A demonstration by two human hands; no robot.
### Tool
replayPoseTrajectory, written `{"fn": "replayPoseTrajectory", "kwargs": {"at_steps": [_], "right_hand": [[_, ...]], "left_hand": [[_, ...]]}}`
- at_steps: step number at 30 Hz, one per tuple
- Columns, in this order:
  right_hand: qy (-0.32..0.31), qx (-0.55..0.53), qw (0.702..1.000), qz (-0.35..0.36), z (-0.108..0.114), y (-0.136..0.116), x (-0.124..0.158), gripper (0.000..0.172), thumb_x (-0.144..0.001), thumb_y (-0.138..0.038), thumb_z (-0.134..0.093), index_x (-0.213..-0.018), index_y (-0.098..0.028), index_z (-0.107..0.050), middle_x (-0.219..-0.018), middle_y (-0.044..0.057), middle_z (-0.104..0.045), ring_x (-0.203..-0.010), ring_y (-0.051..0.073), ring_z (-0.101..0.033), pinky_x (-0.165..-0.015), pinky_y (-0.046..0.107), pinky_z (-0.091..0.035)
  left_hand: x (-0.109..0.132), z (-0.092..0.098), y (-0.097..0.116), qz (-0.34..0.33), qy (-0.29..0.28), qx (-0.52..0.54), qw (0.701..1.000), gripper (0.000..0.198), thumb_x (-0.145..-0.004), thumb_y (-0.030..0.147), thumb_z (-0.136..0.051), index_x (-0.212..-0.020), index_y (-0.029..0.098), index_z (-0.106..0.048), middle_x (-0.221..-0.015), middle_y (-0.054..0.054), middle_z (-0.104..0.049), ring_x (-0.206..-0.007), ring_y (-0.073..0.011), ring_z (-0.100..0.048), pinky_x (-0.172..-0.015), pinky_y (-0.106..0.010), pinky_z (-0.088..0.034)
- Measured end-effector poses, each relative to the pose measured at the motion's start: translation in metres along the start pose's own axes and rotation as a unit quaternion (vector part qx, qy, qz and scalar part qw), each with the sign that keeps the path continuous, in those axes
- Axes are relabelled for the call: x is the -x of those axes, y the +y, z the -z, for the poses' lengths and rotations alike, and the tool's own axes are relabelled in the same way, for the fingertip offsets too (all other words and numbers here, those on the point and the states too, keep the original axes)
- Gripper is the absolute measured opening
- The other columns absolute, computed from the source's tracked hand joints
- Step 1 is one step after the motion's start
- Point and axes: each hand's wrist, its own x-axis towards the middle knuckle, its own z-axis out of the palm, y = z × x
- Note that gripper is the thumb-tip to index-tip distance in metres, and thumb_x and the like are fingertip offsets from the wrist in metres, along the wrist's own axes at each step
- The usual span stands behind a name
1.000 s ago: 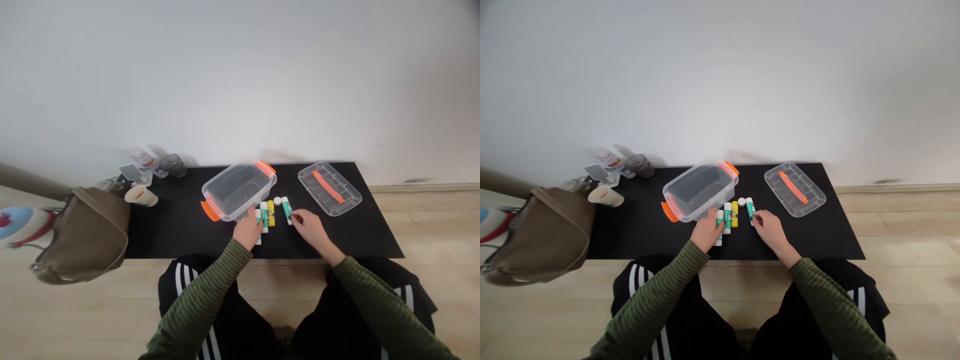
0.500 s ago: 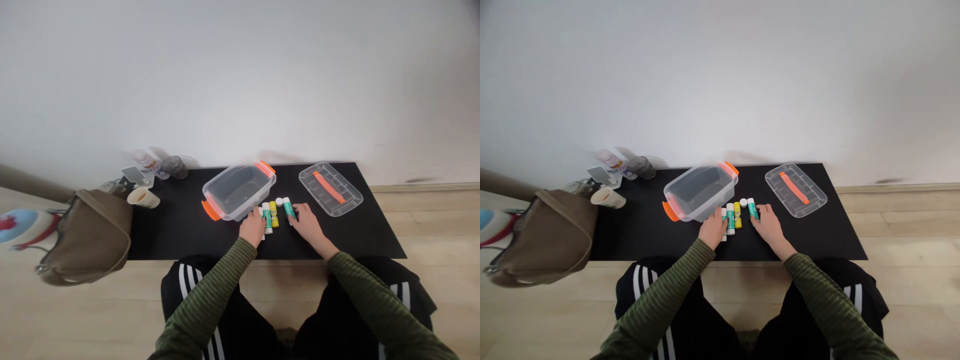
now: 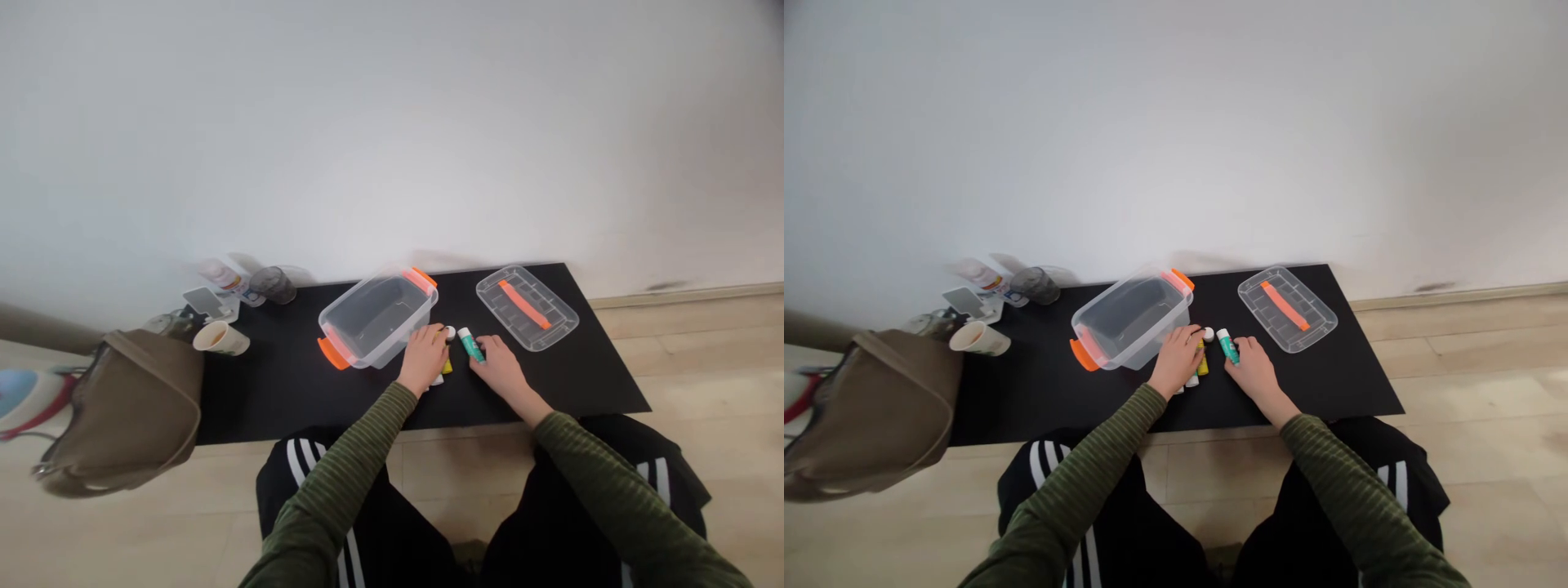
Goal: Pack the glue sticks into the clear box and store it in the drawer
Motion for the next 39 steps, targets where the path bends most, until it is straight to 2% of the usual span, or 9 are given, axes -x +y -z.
{"fn": "replayPoseTrajectory", "kwargs": {"at_steps": [7,17,21,24,27,32,34,36,39], "right_hand": [[-0.031,0.033,0.999,-0.001,-0.005,0.003,0.004,0.032,-0.08,-0.024,-0.059,-0.111,-0.017,-0.059,-0.103,0.009,-0.058,-0.095,0.021,-0.057,-0.08,0.029,-0.043],[-0.063,0.044,0.997,-0.007,0.0,0.002,0.016,0.029,-0.079,-0.021,-0.057,-0.108,-0.018,-0.059,-0.102,0.008,-0.058,-0.089,0.02,-0.057,-0.072,0.027,-0.041],[-0.057,-0.003,0.998,-0.002,0.005,0.003,0.022,0.028,-0.079,-0.021,-0.057,-0.106,-0.018,-0.061,-0.099,0.006,-0.06,-0.084,0.018,-0.059,-0.072,0.027,-0.042],[-0.03,-0.046,0.998,0.008,0.013,0.002,0.025,0.028,-0.078,-0.021,-0.056,-0.105,-0.017,-0.062,-0.096,0.006,-0.061,-0.084,0.018,-0.059,-0.075,0.028,-0.044],[0.007,-0.095,0.995,0.025,0.027,-0.001,0.027,0.03,-0.078,-0.023,-0.056,-0.107,-0.017,-0.061,-0.093,0.005,-0.061,-0.082,0.018,-0.059,-0.076,0.029,-0.046],[0.018,-0.16,0.984,0.082,0.045,-0.013,0.036,0.038,-0.081,-0.025,-0.056,-0.118,-0.02,-0.058,-0.099,0.007,-0.062,-0.086,0.02,-0.06,-0.076,0.03,-0.049],[0.006,-0.166,0.981,0.101,0.048,-0.017,0.04,0.039,-0.082,-0.024,-0.055,-0.121,-0.021,-0.057,-0.104,0.008,-0.062,-0.087,0.02,-0.061,-0.078,0.031,-0.05],[-0.006,-0.165,0.979,0.117,0.048,-0.021,0.043,0.041,-0.083,-0.023,-0.055,-0.123,-0.021,-0.055,-0.108,0.01,-0.062,-0.092,0.022,-0.061,-0.081,0.033,-0.051],[-0.017,-0.158,0.978,0.137,0.047,-0.022,0.046,0.041,-0.084,-0.023,-0.054,-0.125,-0.022,-0.054,-0.112,0.01,-0.061,-0.098,0.023,-0.062,-0.087,0.034,-0.051]], "left_hand": [[-0.005,-0.027,-0.01,-0.052,0.005,0.039,0.998,0.036,-0.092,0.023,-0.051,-0.128,0.022,-0.054,-0.138,-0.01,-0.054,-0.132,-0.0268,-0.043,-0.114,-0.049,-0.025],[-0.005,-0.02,0.002,-0.009,0.027,0.064,0.998,0.014,-0.084,0.026,-0.065,-0.095,0.022,-0.059,-0.098,-0.004,-0.063,-0.106,-0.0227,-0.055,-0.115,-0.05,-0.024],[-0.005,-0.019,0.006,0.006,0.043,0.089,0.995,0.006,-0.085,0.02,-0.061,-0.088,0.022,-0.056,-0.092,-0.003,-0.063,-0.103,-0.0222,-0.056,-0.115,-0.052,-0.024],[-0.006,-0.014,0.008,0.055,0.062,0.173,0.981,0.01,-0.083,0.018,-0.06,-0.091,0.021,-0.057,-0.094,-0.003,-0.063,-0.102,-0.0214,-0.057,-0.113,-0.052,-0.028],[-0.006,-0.008,0.013,0.155,0.092,0.364,0.914,0.022,-0.082,0.021,-0.063,-0.104,0.02,-0.059,-0.102,-0.006,-0.064,-0.103,-0.0202,-0.06,-0.104,-0.046,-0.042],[0.001,0.005,0.023,0.239,0.068,0.727,0.64,0.035,-0.083,0.038,-0.068,-0.111,0.016,-0.063,-0.108,-0.008,-0.067,-0.099,-0.0172,-0.065,-0.099,-0.039,-0.048],[0.006,0.011,0.026,0.246,0.052,0.784,0.567,0.038,-0.079,0.039,-0.072,-0.108,0.015,-0.066,-0.106,-0.009,-0.069,-0.096,-0.0172,-0.065,-0.1,-0.04,-0.048],[0.011,0.017,0.027,0.252,0.043,0.804,0.538,0.038,-0.077,0.037,-0.075,-0.107,0.014,-0.068,-0.105,-0.009,-0.07,-0.095,-0.0169,-0.066,-0.101,-0.04,-0.048],[0.017,0.024,0.025,0.253,0.035,0.808,0.531,0.037,-0.077,0.035,-0.076,-0.107,0.015,-0.069,-0.106,-0.008,-0.07,-0.097,-0.0171,-0.066,-0.101,-0.039,-0.048]]}}
